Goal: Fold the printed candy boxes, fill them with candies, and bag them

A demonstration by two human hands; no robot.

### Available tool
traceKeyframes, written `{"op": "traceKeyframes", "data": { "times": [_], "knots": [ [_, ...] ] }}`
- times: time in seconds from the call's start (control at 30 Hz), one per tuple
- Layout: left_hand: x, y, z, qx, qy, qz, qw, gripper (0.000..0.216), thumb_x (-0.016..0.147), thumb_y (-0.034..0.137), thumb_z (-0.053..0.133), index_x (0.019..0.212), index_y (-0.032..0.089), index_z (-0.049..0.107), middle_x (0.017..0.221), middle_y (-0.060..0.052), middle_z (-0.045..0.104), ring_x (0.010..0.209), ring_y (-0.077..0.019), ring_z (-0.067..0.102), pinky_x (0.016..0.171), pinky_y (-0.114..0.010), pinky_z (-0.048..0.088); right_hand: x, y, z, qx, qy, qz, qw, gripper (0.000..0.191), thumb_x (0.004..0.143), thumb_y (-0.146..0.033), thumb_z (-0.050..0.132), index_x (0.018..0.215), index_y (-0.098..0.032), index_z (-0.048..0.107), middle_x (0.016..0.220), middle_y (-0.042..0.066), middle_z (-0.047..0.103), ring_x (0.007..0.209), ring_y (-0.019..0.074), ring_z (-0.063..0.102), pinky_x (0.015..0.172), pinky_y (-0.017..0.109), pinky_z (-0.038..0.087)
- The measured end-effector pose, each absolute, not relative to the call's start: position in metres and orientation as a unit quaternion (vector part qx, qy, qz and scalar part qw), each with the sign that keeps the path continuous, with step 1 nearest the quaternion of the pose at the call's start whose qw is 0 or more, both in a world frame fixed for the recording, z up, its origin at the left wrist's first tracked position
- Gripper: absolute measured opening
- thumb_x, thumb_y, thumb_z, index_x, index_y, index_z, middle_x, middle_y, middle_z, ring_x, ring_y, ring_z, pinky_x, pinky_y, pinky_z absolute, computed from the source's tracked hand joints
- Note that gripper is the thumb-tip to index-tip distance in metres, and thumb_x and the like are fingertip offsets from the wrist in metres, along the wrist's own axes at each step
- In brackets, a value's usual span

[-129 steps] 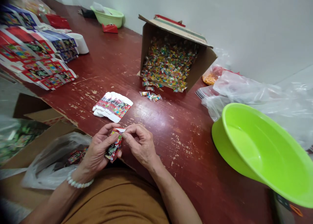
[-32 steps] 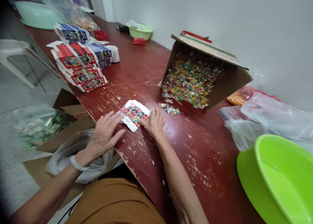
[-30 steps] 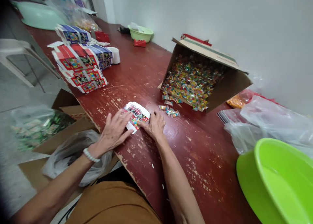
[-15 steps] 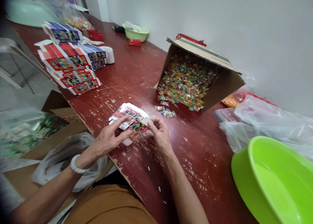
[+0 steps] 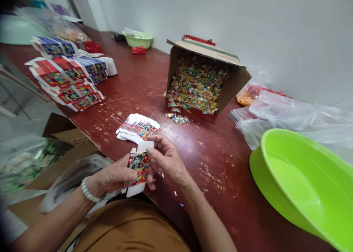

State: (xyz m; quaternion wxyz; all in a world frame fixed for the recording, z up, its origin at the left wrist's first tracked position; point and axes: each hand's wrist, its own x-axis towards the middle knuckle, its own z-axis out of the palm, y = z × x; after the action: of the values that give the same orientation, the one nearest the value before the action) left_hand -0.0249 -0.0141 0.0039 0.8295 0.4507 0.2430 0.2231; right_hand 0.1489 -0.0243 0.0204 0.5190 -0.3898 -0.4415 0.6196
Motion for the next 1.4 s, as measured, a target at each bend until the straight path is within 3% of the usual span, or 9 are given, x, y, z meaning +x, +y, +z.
{"op": "traceKeyframes", "data": {
  "times": [0.13, 0.23, 0.33, 0.53, 0.8, 0.97, 1.13, 1.3, 1.4],
  "knots": [
    [-0.024, -0.019, 0.017, 0.464, 0.258, 0.25, 0.81, 0.045, 0.064, 0.038, 0.085, 0.102, 0.017, 0.072, 0.083, -0.011, 0.077, 0.073, -0.0253, 0.072, 0.07, -0.035, 0.056, 0.15, -0.034, 0.018, -0.36, -0.419, 0.636, 0.539, 0.056, 0.072, -0.042, 0.083, 0.121, -0.027, 0.059, 0.092, 0.001, 0.068, 0.073, 0.0156, 0.066, 0.062, 0.028, 0.056],
    [-0.023, -0.02, 0.019, 0.445, 0.279, 0.257, 0.811, 0.031, 0.066, 0.037, 0.083, 0.085, 0.016, 0.072, 0.071, -0.007, 0.074, 0.061, -0.0221, 0.07, 0.06, -0.032, 0.056, 0.153, -0.039, 0.015, -0.346, -0.421, 0.644, 0.537, 0.056, 0.071, -0.039, 0.084, 0.12, -0.027, 0.061, 0.1, 0.003, 0.068, 0.078, 0.0164, 0.068, 0.066, 0.029, 0.057],
    [-0.021, -0.019, 0.015, 0.452, 0.292, 0.271, 0.798, 0.027, 0.07, 0.037, 0.081, 0.074, 0.014, 0.07, 0.064, -0.007, 0.071, 0.057, -0.02, 0.07, 0.056, -0.028, 0.055, 0.154, -0.042, 0.015, -0.348, -0.436, 0.652, 0.513, 0.05, 0.075, -0.043, 0.081, 0.118, -0.026, 0.063, 0.099, 0.004, 0.069, 0.066, 0.0145, 0.066, 0.059, 0.028, 0.056],
    [-0.01, -0.016, 0.003, 0.432, 0.316, 0.307, 0.787, 0.032, 0.068, 0.036, 0.085, 0.086, 0.014, 0.068, 0.066, -0.003, 0.071, 0.054, -0.0162, 0.066, 0.054, -0.026, 0.054, 0.148, -0.039, 0.011, -0.405, -0.447, 0.643, 0.473, 0.039, 0.08, -0.054, 0.073, 0.094, -0.019, 0.066, 0.068, -0.001, 0.065, 0.044, 0.0115, 0.056, 0.045, 0.024, 0.046],
    [-0.006, -0.022, -0.004, 0.492, 0.373, 0.379, 0.69, 0.049, 0.077, 0.034, 0.08, 0.121, 0.017, 0.066, 0.112, -0.008, 0.072, 0.095, -0.0218, 0.067, 0.084, -0.032, 0.056, 0.153, -0.036, 0.004, -0.483, -0.485, 0.485, 0.544, 0.029, 0.084, -0.045, 0.07, 0.093, -0.017, 0.073, 0.083, 0.002, 0.072, 0.071, 0.0146, 0.063, 0.068, 0.024, 0.051],
    [0.001, -0.029, -0.004, 0.429, 0.39, 0.399, 0.711, 0.045, 0.07, 0.032, 0.085, 0.107, 0.014, 0.067, 0.087, -0.004, 0.072, 0.068, -0.0152, 0.066, 0.065, -0.028, 0.058, 0.148, -0.037, 0.0, -0.486, -0.447, 0.486, 0.573, 0.026, 0.081, -0.043, 0.074, 0.084, -0.017, 0.074, 0.077, 0.002, 0.072, 0.067, 0.0144, 0.062, 0.068, 0.026, 0.051],
    [0.009, -0.027, -0.001, 0.372, 0.378, 0.433, 0.729, 0.053, 0.065, 0.03, 0.088, 0.109, 0.015, 0.062, 0.079, 0.001, 0.068, 0.052, -0.0106, 0.059, 0.051, -0.027, 0.056, 0.14, -0.037, -0.005, -0.456, -0.403, 0.524, 0.596, 0.034, 0.078, -0.042, 0.077, 0.102, -0.018, 0.073, 0.091, 0.003, 0.074, 0.073, 0.0149, 0.065, 0.069, 0.025, 0.053],
    [0.01, -0.022, -0.009, 0.43, 0.372, 0.446, 0.691, 0.045, 0.074, 0.029, 0.082, 0.11, 0.014, 0.061, 0.094, -0.005, 0.071, 0.076, -0.0144, 0.067, 0.069, -0.025, 0.059, 0.143, -0.042, -0.017, -0.498, -0.429, 0.502, 0.561, 0.031, 0.087, -0.048, 0.067, 0.087, -0.017, 0.071, 0.078, 0.002, 0.067, 0.06, 0.012, 0.057, 0.053, 0.022, 0.048],
    [0.009, -0.023, -0.016, 0.471, 0.395, 0.459, 0.642, 0.049, 0.081, 0.029, 0.077, 0.121, 0.018, 0.051, 0.108, -0.007, 0.071, 0.092, -0.0172, 0.07, 0.08, -0.027, 0.059, 0.146, -0.041, -0.019, -0.517, -0.426, 0.483, 0.564, 0.031, 0.088, -0.047, 0.065, 0.088, -0.017, 0.069, 0.075, 0.001, 0.065, 0.06, 0.0118, 0.056, 0.054, 0.023, 0.048]
  ]
}}
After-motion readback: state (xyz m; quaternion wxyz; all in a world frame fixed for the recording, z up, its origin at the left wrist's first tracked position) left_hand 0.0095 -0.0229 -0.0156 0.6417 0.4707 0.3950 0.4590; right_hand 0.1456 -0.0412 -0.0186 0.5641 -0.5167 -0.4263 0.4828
